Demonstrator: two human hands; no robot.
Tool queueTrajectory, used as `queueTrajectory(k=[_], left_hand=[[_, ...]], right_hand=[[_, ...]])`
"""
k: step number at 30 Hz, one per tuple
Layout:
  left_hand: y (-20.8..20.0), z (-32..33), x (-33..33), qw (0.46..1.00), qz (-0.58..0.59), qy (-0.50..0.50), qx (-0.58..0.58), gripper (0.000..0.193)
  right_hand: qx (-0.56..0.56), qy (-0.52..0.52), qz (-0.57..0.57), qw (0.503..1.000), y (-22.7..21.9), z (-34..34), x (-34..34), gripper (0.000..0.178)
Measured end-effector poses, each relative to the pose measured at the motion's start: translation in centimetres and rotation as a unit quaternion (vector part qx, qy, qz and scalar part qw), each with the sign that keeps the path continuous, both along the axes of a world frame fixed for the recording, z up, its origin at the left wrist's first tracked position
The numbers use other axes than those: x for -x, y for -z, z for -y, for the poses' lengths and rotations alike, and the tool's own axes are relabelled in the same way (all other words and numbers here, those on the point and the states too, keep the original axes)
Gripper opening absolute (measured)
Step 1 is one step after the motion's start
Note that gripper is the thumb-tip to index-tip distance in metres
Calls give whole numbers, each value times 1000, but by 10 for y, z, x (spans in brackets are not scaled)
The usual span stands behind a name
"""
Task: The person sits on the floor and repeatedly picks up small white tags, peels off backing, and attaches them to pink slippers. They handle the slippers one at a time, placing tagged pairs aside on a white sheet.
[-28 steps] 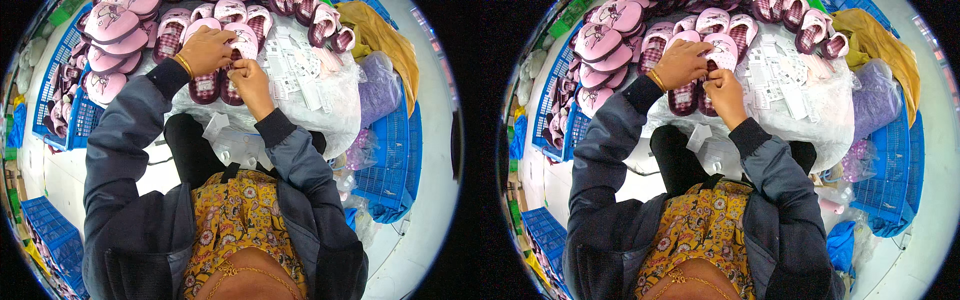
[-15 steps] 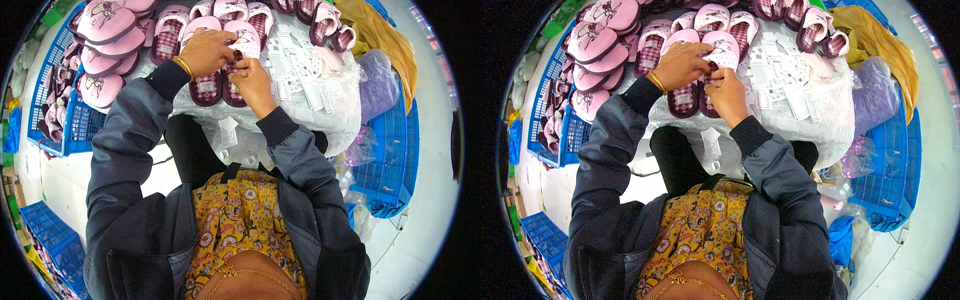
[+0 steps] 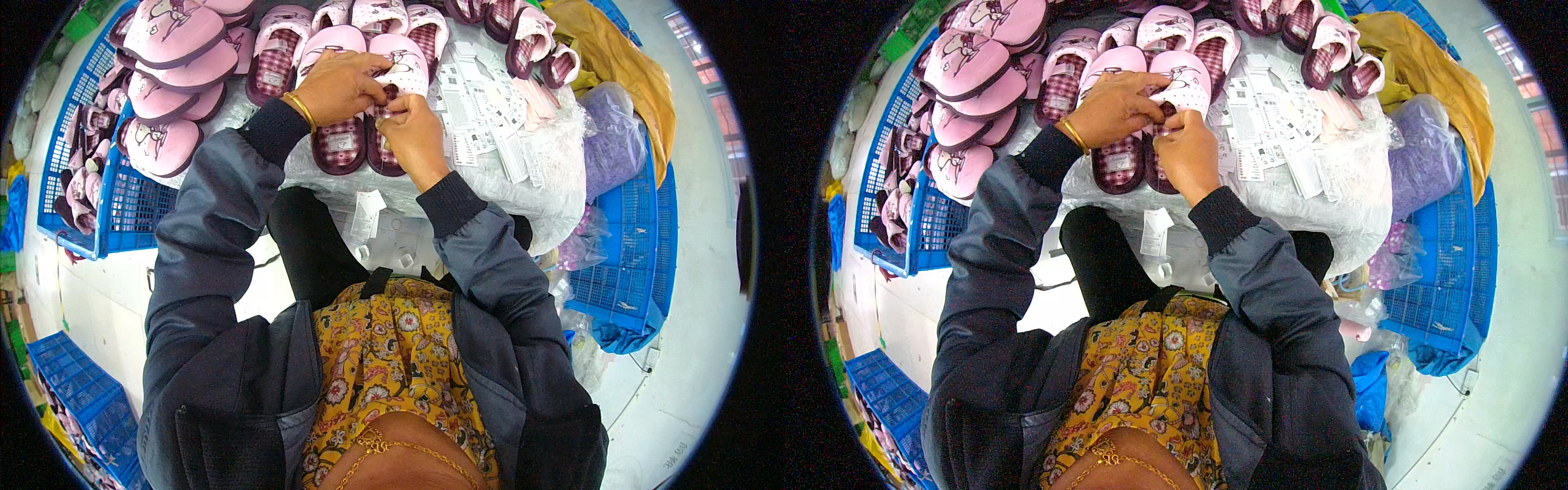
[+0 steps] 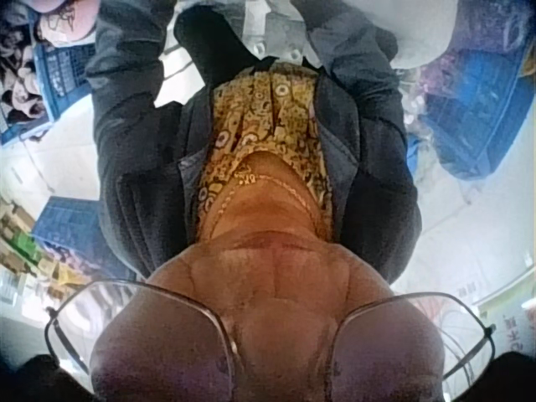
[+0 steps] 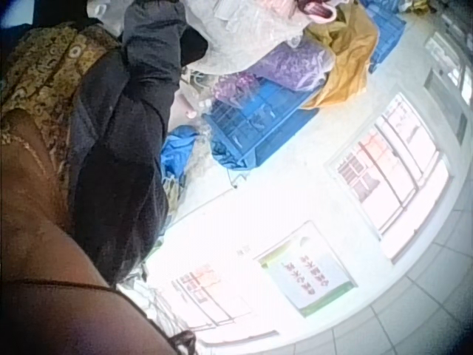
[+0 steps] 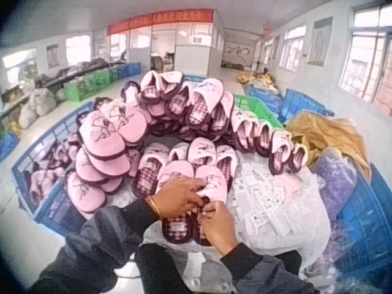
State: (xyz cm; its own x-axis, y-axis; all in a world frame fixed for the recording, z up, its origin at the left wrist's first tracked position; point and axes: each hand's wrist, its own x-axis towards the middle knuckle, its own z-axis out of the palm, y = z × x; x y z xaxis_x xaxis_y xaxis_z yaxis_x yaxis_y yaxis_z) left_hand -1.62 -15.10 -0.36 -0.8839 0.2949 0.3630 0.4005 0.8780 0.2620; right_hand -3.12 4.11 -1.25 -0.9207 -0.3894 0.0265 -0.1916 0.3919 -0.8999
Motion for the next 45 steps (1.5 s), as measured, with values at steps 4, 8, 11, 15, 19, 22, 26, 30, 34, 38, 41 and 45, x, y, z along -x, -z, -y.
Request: queueTrajectory(k=[4, 8, 11, 15, 19, 22, 26, 30, 34, 38, 41, 45], left_hand=[[-3, -2, -2, 1000, 3, 0, 2, 17], [-3, -4, -3, 999, -26, 3, 23, 18], [-5, -5, -3, 999, -34, 0, 35, 19], [-11, -8, -3, 999, -15, 4, 52, 16], [-14, -11, -2, 996, -19, 0, 84, 17], [-13, -15, 1, 991, -43, -4, 124, 17], [-10, -16, 6, 981, -73, 0, 181, 18], [-16, -13, 6, 987, -39, 25, 156, 17], [-23, -16, 7, 982, -13, 18, 189, 16], [-24, -21, 5, 977, -26, 8, 213, 17], [-23, -31, 4, 973, -27, 2, 229, 18], [-26, -37, 4, 969, -3, -11, 248, 20]], right_hand=[[1, 2, 1, 1000, 2, 1, 2, 28], [10, 6, 35, 999, -11, 4, -5, 25], [18, 16, 47, 999, -13, 7, -6, 25], [34, 26, 41, 998, -8, 10, -5, 26], [33, 28, 49, 998, -14, 12, -8, 25], [28, 26, 54, 998, -17, 12, -10, 25], [38, 16, 32, 999, -10, 10, -8, 26], [22, 29, 35, 999, -4, 11, -5, 33], [31, 35, 40, 998, -2, 13, -6, 32], [46, 22, 37, 998, -6, 11, -6, 24], [49, 1, 16, 999, 3, 9, -2, 25], [50, -14, 13, 999, -5, 8, -5, 26]])
